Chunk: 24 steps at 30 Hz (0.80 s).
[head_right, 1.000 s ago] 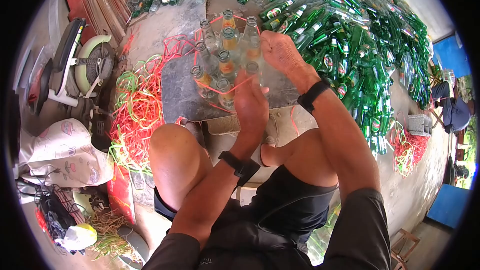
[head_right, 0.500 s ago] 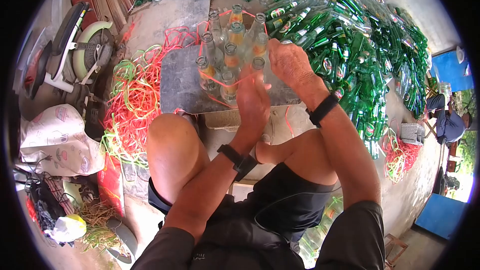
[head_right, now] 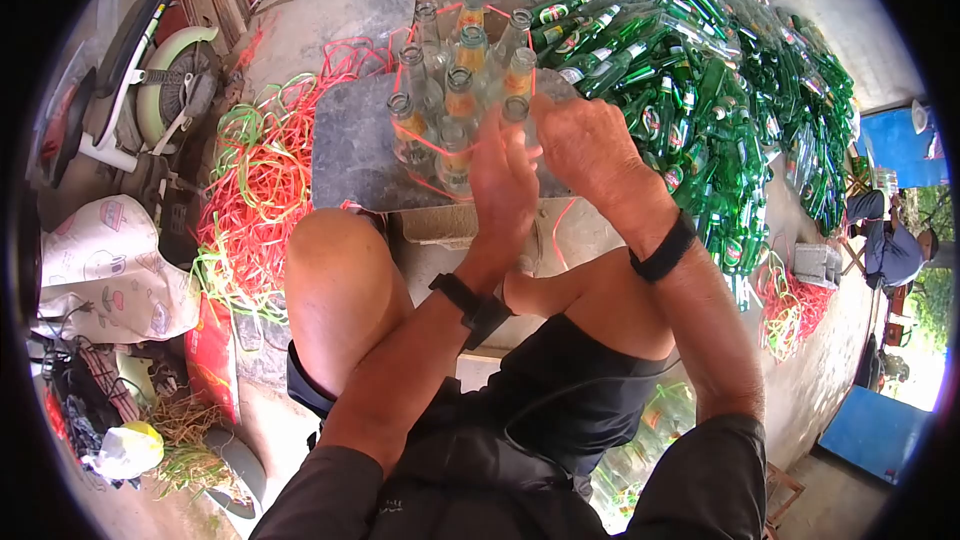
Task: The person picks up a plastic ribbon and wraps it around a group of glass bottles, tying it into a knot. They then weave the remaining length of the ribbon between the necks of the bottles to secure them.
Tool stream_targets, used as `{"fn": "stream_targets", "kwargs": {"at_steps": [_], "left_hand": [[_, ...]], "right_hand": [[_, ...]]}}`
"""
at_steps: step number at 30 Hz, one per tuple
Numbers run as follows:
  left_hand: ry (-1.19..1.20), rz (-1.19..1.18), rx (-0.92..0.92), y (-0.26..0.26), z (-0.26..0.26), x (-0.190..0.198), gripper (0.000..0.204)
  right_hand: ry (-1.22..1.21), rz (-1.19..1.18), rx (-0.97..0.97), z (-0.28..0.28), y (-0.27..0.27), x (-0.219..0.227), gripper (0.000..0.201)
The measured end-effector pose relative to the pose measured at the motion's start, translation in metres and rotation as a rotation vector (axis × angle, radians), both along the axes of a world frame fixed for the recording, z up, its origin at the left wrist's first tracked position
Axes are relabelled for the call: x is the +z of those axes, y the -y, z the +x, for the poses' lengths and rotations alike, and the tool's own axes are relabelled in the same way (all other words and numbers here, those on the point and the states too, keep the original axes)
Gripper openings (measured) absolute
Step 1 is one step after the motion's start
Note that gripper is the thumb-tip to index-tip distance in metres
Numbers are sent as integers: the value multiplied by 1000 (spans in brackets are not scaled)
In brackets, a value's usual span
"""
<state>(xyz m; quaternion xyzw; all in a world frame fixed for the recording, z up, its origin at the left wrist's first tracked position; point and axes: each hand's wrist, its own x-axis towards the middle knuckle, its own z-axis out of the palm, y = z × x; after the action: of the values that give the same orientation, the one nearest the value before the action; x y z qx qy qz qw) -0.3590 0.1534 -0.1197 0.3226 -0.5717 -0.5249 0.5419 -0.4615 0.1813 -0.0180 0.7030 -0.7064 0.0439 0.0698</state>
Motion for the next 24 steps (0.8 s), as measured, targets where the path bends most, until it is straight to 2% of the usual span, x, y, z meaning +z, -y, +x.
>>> {"fn": "stream_targets", "kwargs": {"at_steps": [3, 6, 9, 11, 12, 13, 15, 17, 22, 24], "left_hand": [[42, 63, -29, -2, 1, -3, 40], [-31, -14, 12, 0, 0, -2, 37], [-34, 56, -68, 1, 5, 4, 32], [131, -147, 54, 2, 8, 8, 26], [131, -146, 55, 3, 1, -4, 26], [-142, 32, -33, 6, -11, -18, 25], [-415, 210, -119, 9, -10, -11, 25], [-945, 744, -371, 6, -4, -1, 20], [-834, 671, -319, 4, 0, 16, 21], [-803, 643, -310, 4, 0, 13, 23]], "right_hand": [[-45, 52, 6, 4, -3, 9, 9], [-57, 79, 68, 8, -8, 15, 9], [-91, 110, 88, 14, -11, 19, 9], [-130, 139, 107, 24, -11, 21, 10], [-167, 168, 124, 27, -12, 21, 11], [-169, 169, 125, 27, -12, 19, 11], [-134, 112, 153, 29, -12, 13, 9], [-144, 127, 162, 37, -13, 18, 11], [-147, 170, 174, 40, -11, 22, 14], [-127, 125, 202, 38, -10, 18, 7]]}}
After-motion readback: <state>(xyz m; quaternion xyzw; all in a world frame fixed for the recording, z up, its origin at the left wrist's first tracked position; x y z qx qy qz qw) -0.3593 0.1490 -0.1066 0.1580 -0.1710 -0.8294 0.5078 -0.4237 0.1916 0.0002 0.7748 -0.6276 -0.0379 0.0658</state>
